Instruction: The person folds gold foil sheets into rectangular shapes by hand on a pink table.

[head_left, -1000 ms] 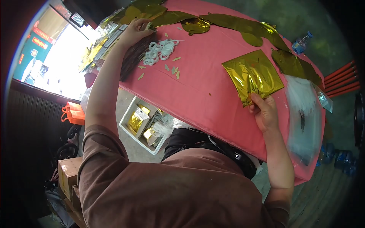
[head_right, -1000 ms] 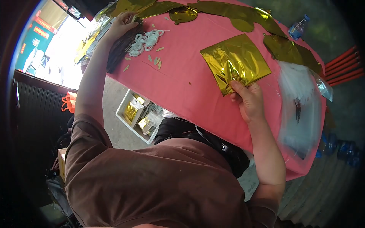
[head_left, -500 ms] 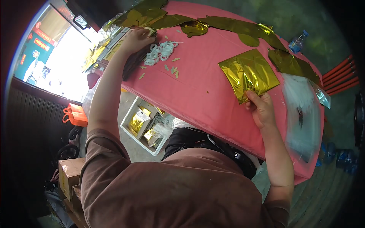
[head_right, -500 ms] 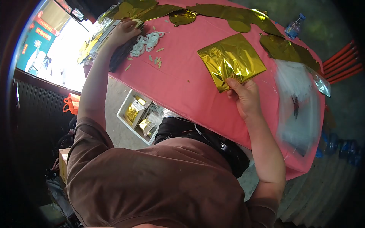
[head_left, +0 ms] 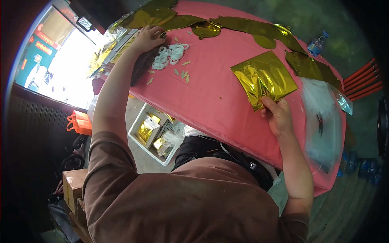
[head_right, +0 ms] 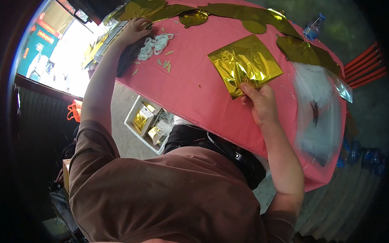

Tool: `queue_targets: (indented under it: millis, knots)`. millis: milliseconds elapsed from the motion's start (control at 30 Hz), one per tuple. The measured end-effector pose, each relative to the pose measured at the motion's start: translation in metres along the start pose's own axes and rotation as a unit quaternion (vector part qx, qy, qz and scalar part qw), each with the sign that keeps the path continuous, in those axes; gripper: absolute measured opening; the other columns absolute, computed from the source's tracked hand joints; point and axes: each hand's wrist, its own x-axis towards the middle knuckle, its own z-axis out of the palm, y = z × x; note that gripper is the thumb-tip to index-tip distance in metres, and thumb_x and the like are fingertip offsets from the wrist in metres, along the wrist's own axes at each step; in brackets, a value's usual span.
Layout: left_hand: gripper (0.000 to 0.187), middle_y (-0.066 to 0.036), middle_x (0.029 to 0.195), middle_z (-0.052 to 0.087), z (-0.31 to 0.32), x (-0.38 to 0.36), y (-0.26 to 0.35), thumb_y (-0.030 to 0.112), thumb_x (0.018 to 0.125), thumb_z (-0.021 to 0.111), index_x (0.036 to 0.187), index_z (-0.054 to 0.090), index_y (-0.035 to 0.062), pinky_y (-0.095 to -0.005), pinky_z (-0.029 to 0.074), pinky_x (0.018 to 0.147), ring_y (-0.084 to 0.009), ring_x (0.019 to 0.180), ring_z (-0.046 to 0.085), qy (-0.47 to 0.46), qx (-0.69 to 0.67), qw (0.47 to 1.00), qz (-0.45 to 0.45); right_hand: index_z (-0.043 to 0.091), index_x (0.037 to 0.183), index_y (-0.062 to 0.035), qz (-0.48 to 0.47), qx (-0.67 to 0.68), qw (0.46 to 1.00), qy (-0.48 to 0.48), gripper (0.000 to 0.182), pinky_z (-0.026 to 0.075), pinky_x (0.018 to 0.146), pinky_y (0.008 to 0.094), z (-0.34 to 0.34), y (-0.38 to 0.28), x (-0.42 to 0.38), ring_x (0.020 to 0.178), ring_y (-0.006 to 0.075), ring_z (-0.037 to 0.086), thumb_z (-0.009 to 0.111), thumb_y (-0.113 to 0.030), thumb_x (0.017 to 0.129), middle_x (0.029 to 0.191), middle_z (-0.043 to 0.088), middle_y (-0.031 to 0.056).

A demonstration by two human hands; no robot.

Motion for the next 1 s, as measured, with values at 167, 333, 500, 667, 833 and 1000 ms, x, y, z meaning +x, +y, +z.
queue_targets:
  millis: [167, 333, 500, 667, 833, 1000]
  knots:
    - [0.047, -0.014, 0.117, 0.051, -0.002, 0.002, 0.007, 0.036, 0.071, 0.067, 0.112, 0.056, 0.017, -0.0419, 0.036, 0.096, -0.0326, 0.113, 0.045, 0.023, -0.02, 1.0, -0.01, 0.061, 0.091, -0.0067, 0.0, -0.006, 1.0, 0.0, 0.013, 0.042, 0.049, 0.0206, 0.001, 0.0, 0.0, 0.057, 0.0069, 0.054, 0.068, -0.012, 0.081, 0.079, 0.062, 0.0001]
    - [0.049, -0.016, 0.105, 0.06, 0.001, 0.003, 0.0, 0.033, 0.069, 0.068, 0.109, 0.056, 0.0064, -0.0375, 0.044, 0.087, -0.0307, 0.102, 0.056, 0.114, -0.235, 0.965, -0.017, 0.061, 0.091, -0.0067, 0.004, 0.003, 1.0, -0.004, 0.013, 0.042, 0.05, 0.0204, 0.001, 0.0, 0.0, 0.057, 0.007, 0.054, 0.067, -0.012, 0.081, 0.079, 0.063, 0.0006]
    - [0.031, -0.019, 0.088, 0.065, -0.03, -0.008, 0.037, 0.029, 0.076, 0.059, 0.093, 0.064, 0.0025, -0.0406, 0.049, 0.076, -0.0346, 0.084, 0.063, 0.101, 0.008, 0.985, -0.143, 0.061, 0.092, -0.0067, -0.002, 0.008, 1.0, -0.005, 0.014, 0.042, 0.05, 0.0201, -0.001, 0.001, 0.0, 0.058, 0.0067, 0.054, 0.067, -0.011, 0.081, 0.08, 0.063, 0.0007]
    - [0.029, -0.018, 0.073, 0.063, -0.101, -0.007, 0.062, 0.032, 0.083, 0.055, 0.084, 0.063, 0.0033, -0.0381, 0.048, 0.065, -0.0297, 0.07, 0.063, 0.228, 0.184, 0.953, -0.072, 0.06, 0.093, -0.0068, -0.012, 0.0, 1.0, -0.007, 0.014, 0.042, 0.051, 0.0206, -0.001, 0.0, -0.002, 0.059, 0.0071, 0.054, 0.066, -0.01, 0.082, 0.081, 0.063, 0.0008]
    - [0.018, -0.014, 0.077, 0.064, -0.165, -0.034, 0.208, 0.024, 0.075, 0.059, 0.085, 0.061, 0.0092, -0.0356, 0.052, 0.065, -0.029, 0.074, 0.064, 0.356, 0.108, 0.922, -0.106, 0.06, 0.095, -0.0057, -0.088, -0.002, 0.996, -0.015, 0.012, 0.04, 0.052, 0.0225, -0.003, -0.016, -0.003, 0.06, 0.0085, 0.053, 0.063, -0.008, 0.084, 0.082, 0.061, 0.0018]
    - [0.032, -0.019, 0.085, 0.064, -0.115, -0.032, 0.209, 0.029, 0.078, 0.061, 0.101, 0.06, 0.0064, -0.0381, 0.05, 0.076, -0.0299, 0.083, 0.064, 0.291, -0.145, 0.945, -0.017, 0.06, 0.094, -0.0056, -0.133, 0.044, 0.99, 0.007, 0.009, 0.04, 0.054, 0.0215, -0.01, -0.029, -0.004, 0.062, 0.008, 0.052, 0.06, -0.007, 0.086, 0.082, 0.061, 0.0014]
